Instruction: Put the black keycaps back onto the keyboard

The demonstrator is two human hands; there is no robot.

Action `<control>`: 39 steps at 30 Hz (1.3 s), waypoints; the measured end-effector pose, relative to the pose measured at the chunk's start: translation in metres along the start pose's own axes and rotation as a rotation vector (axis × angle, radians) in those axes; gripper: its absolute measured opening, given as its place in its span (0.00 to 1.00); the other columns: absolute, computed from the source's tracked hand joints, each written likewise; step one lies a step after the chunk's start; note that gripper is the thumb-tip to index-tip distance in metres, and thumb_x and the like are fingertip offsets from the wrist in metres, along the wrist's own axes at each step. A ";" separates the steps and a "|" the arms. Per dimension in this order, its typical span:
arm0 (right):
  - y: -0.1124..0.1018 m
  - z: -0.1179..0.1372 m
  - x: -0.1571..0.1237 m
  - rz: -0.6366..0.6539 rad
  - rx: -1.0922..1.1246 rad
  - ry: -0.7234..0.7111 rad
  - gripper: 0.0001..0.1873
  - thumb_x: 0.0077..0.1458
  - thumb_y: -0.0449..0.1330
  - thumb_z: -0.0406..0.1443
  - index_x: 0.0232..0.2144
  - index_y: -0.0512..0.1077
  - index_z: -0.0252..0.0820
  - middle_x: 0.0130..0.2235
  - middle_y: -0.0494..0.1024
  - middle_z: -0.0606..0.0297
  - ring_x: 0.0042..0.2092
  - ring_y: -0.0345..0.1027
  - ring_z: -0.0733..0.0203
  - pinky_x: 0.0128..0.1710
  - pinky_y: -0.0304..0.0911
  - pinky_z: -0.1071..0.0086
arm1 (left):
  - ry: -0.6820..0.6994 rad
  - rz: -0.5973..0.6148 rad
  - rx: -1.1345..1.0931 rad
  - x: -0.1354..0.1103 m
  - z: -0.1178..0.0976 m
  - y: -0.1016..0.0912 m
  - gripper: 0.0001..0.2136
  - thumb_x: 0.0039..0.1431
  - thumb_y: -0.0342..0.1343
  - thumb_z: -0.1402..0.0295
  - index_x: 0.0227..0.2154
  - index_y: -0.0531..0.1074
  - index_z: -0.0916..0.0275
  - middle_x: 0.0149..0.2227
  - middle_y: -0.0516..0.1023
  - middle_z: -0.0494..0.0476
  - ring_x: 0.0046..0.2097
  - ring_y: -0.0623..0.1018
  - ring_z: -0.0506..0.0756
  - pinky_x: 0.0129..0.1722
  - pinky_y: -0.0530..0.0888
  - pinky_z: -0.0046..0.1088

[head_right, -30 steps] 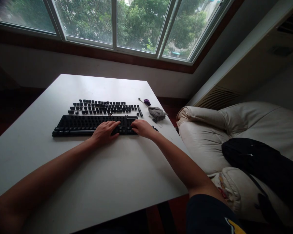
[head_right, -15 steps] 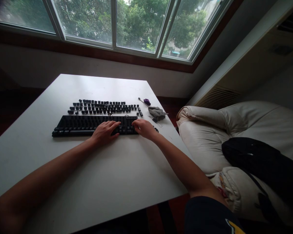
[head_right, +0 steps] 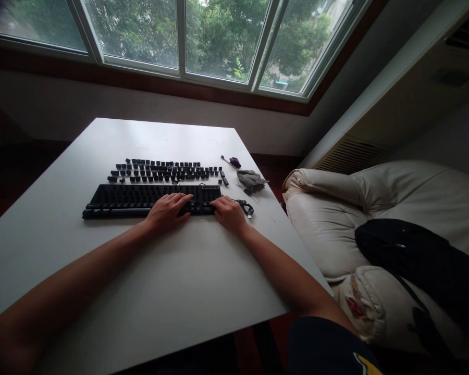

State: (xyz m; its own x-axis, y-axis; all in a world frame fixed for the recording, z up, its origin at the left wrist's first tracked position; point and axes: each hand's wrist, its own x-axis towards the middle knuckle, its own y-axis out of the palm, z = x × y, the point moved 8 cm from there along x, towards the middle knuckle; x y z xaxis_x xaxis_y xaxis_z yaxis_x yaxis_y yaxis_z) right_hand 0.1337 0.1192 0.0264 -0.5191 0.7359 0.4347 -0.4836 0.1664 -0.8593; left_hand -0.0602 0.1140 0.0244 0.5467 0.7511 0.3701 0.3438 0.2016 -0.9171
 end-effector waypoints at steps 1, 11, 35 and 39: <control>0.002 0.000 -0.001 0.008 -0.004 -0.004 0.17 0.60 0.54 0.26 0.47 0.75 0.44 0.46 0.79 0.58 0.51 0.69 0.51 0.52 0.67 0.58 | -0.001 0.000 -0.001 0.000 0.000 0.000 0.26 0.64 0.55 0.61 0.63 0.62 0.58 0.54 0.74 0.63 0.53 0.74 0.64 0.51 0.70 0.43; 0.011 0.007 -0.001 0.040 -0.094 -0.025 0.12 0.61 0.54 0.28 0.42 0.76 0.41 0.45 0.78 0.55 0.49 0.69 0.51 0.51 0.65 0.60 | 0.004 -0.007 0.001 -0.001 -0.002 0.001 0.25 0.64 0.54 0.61 0.63 0.62 0.58 0.54 0.74 0.63 0.53 0.74 0.63 0.50 0.69 0.42; 0.016 -0.105 0.088 0.101 -0.335 0.113 0.12 0.59 0.63 0.34 0.46 0.77 0.41 0.48 0.77 0.50 0.52 0.63 0.44 0.53 0.61 0.53 | 0.017 0.008 0.010 -0.001 -0.001 0.000 0.24 0.65 0.53 0.61 0.63 0.62 0.58 0.55 0.73 0.63 0.53 0.73 0.63 0.51 0.70 0.43; 0.013 -0.099 0.089 0.079 -0.326 0.102 0.09 0.60 0.61 0.32 0.43 0.77 0.40 0.46 0.78 0.51 0.52 0.64 0.44 0.54 0.59 0.53 | 0.016 0.010 0.008 -0.001 -0.001 -0.001 0.24 0.66 0.53 0.61 0.63 0.62 0.57 0.55 0.73 0.63 0.53 0.74 0.63 0.51 0.70 0.43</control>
State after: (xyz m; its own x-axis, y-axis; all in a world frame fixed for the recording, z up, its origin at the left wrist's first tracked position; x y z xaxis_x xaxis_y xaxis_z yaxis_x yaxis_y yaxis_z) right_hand 0.1512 0.2519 0.0270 -0.4650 0.8140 0.3481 -0.1855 0.2949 -0.9373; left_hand -0.0604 0.1122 0.0247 0.5621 0.7432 0.3629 0.3322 0.1989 -0.9220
